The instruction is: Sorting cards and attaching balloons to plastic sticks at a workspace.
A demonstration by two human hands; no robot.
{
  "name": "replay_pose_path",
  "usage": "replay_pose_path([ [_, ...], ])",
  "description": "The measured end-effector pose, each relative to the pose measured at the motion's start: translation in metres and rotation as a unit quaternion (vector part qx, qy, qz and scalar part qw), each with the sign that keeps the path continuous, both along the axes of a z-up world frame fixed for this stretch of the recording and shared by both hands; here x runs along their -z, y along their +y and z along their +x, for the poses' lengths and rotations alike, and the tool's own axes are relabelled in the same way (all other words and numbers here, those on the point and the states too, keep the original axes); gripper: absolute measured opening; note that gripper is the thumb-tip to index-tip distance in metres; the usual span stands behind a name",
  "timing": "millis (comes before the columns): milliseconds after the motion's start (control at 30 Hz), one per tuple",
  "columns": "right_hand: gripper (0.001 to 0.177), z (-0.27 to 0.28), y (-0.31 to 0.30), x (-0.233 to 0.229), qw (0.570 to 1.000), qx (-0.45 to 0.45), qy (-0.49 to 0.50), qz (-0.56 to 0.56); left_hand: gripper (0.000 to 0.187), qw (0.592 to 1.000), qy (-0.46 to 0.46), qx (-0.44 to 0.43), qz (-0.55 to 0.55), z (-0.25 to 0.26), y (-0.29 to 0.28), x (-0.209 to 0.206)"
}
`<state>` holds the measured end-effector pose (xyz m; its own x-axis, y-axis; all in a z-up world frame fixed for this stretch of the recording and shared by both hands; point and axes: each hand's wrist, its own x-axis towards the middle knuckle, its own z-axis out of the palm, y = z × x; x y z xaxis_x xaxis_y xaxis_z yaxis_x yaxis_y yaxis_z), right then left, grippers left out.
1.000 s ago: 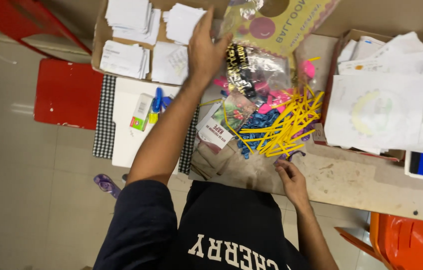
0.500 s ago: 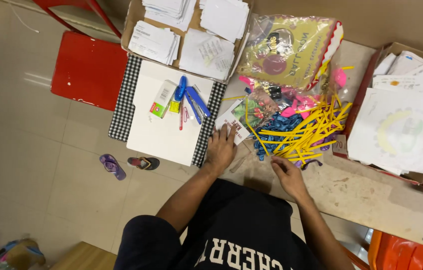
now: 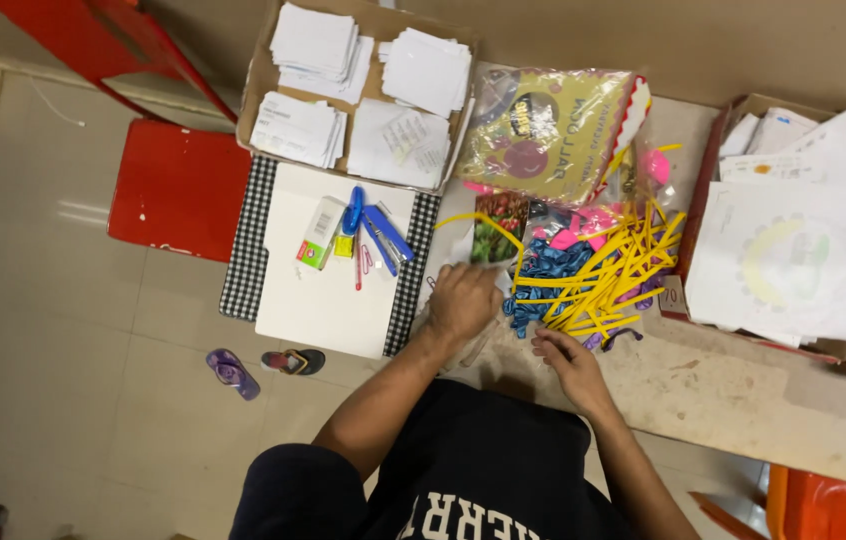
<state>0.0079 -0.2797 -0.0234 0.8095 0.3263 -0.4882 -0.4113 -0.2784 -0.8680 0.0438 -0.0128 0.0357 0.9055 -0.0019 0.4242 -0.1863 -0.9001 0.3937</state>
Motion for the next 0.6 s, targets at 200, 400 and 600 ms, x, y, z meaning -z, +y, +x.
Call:
replay_pose_path([
  [200, 0.053, 0.017, 0.04, -0.072, 0.895, 0.126, 0.241, 0.352, 0.019, 0.986, 0.086, 0.134, -0.041, -0.023, -0.044, -0.056],
  [400, 0.021, 0.012, 0.013, 0.015, 0.899, 0.205, 0.214, 0.323, 0.02, 0.96, 0.083, 0.266, -0.032, -0.036, -0.068, -0.07],
  [600, 0.02, 0.052, -0.01, -0.037, 0.933, 0.105, 0.247, 0.238, 0.045, 0.938, 0.165, 0.242, -0.184, -0.009, -0.042, -0.074],
])
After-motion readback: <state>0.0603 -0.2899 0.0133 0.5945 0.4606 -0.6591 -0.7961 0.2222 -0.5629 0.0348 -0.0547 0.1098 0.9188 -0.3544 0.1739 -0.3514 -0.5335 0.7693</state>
